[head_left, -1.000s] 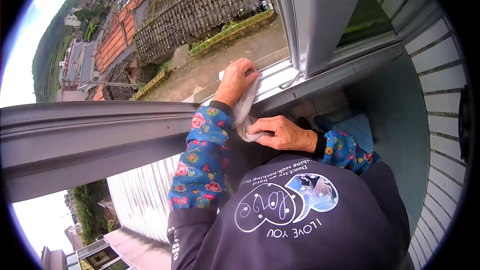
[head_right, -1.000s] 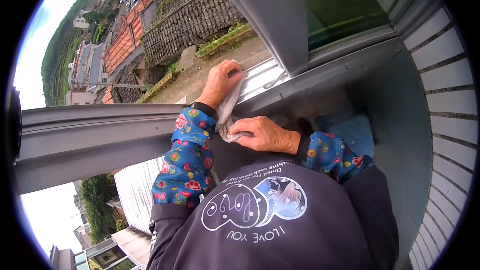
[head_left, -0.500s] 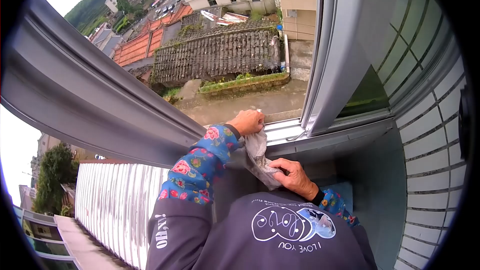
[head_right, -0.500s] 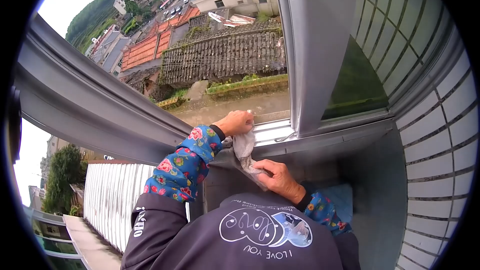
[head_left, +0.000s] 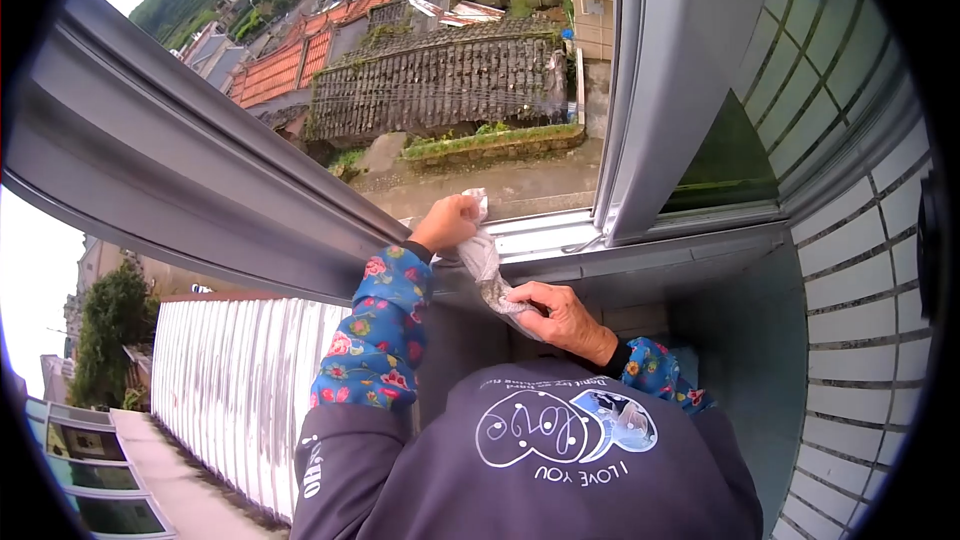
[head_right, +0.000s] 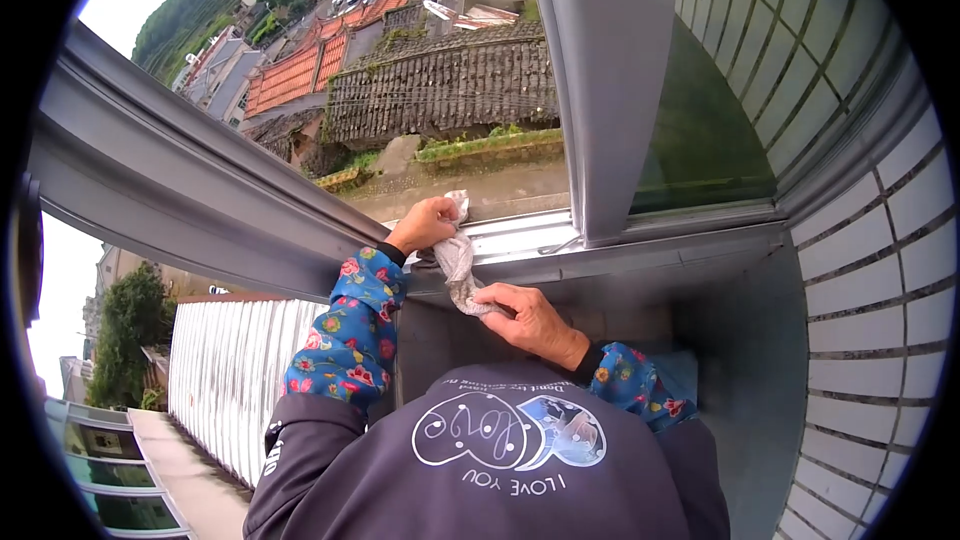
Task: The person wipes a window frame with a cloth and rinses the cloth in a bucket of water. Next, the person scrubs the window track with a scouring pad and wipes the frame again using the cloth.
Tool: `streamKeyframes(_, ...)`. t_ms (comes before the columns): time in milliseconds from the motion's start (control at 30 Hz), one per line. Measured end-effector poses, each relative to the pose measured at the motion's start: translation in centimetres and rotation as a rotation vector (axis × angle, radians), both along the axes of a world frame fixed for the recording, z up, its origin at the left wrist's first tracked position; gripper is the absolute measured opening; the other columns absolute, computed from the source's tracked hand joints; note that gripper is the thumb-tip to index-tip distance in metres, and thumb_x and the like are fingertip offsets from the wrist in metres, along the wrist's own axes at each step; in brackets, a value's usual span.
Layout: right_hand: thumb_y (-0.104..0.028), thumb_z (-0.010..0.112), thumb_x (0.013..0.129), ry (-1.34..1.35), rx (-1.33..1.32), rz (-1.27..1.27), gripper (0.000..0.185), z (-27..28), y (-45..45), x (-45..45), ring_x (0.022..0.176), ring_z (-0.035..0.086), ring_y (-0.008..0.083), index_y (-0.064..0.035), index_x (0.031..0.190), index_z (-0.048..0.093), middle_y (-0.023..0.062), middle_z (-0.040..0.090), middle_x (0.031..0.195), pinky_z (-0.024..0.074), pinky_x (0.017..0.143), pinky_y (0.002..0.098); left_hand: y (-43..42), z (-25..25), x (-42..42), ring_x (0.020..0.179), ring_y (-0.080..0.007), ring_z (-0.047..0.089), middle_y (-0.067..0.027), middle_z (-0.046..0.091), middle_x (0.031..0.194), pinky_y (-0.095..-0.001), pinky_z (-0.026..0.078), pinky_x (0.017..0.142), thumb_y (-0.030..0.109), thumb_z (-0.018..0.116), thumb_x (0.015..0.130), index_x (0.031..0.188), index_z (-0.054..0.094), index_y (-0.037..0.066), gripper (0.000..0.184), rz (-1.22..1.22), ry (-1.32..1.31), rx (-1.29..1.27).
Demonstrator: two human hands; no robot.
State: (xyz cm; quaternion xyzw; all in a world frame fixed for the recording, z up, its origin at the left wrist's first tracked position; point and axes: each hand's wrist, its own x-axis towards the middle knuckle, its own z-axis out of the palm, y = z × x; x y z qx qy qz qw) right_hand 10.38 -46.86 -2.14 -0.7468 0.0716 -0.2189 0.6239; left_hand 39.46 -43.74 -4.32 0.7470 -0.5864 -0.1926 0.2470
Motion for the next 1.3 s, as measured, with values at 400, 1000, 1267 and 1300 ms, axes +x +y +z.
streamKeyframes(400, -0.006, 0.060, 0.083, -0.109, 0.167, 0.330, 0.022, 3.4, 2.8, 6.5, 0.088, 0.065, 0.0218, -0.0002, 0.105, 0.062, 0.0115, 0.067, 0.095, 0.0502, 0.078, 0.0309, 15.7, 2.9, -12.6, 0.111, -0.0173, 0.052, -0.0087, 0.051, 0.122, -0.0311, 0.043, 0.096, 0.021, 0.065, 0.092, 0.129, 0.039, 0.007, 0.047, 0.652, 1.033, -0.901)
streamKeyframes(1000, -0.004, 0.063, 0.073, 0.020, -1.330, 0.501, 0.024, -0.4, -8.9, 18.9, 0.079, 0.057, 0.0272, -0.0155, 0.093, 0.065, 0.0077, 0.051, 0.090, 0.0468, 0.069, 0.0391, 17.4, -0.3, -16.5, 0.094, -0.0128, 0.060, -0.0039, 0.063, 0.102, -0.0272, 0.049, 0.083, -0.006, 0.066, 0.080, 0.112, 0.056, 0.003, 0.035, 0.674, 1.146, -0.729)
streamKeyframes(1267, -0.013, 0.060, 0.079, 0.028, -1.536, 0.735, 0.003, 0.1, -9.1, 21.2, 0.077, 0.059, 0.0278, -0.0113, 0.080, 0.062, 0.0098, 0.050, 0.091, 0.0492, 0.067, 0.0399, 18.7, -0.5, -17.6, 0.093, -0.0106, 0.060, -0.0022, 0.063, 0.100, -0.0252, 0.048, 0.083, -0.008, 0.068, 0.078, 0.112, 0.056, 0.003, 0.038, 0.659, 1.214, -0.699)
streamKeyframes(1300, -0.013, 0.060, 0.079, 0.021, -1.533, 0.752, 0.003, -0.1, -9.2, 21.4, 0.077, 0.059, 0.0277, -0.0110, 0.079, 0.061, 0.0098, 0.050, 0.091, 0.0493, 0.067, 0.0399, 18.8, -0.5, -17.7, 0.093, -0.0106, 0.060, -0.0022, 0.063, 0.100, -0.0252, 0.048, 0.083, -0.008, 0.068, 0.078, 0.112, 0.056, 0.003, 0.038, 0.662, 1.214, -0.706)
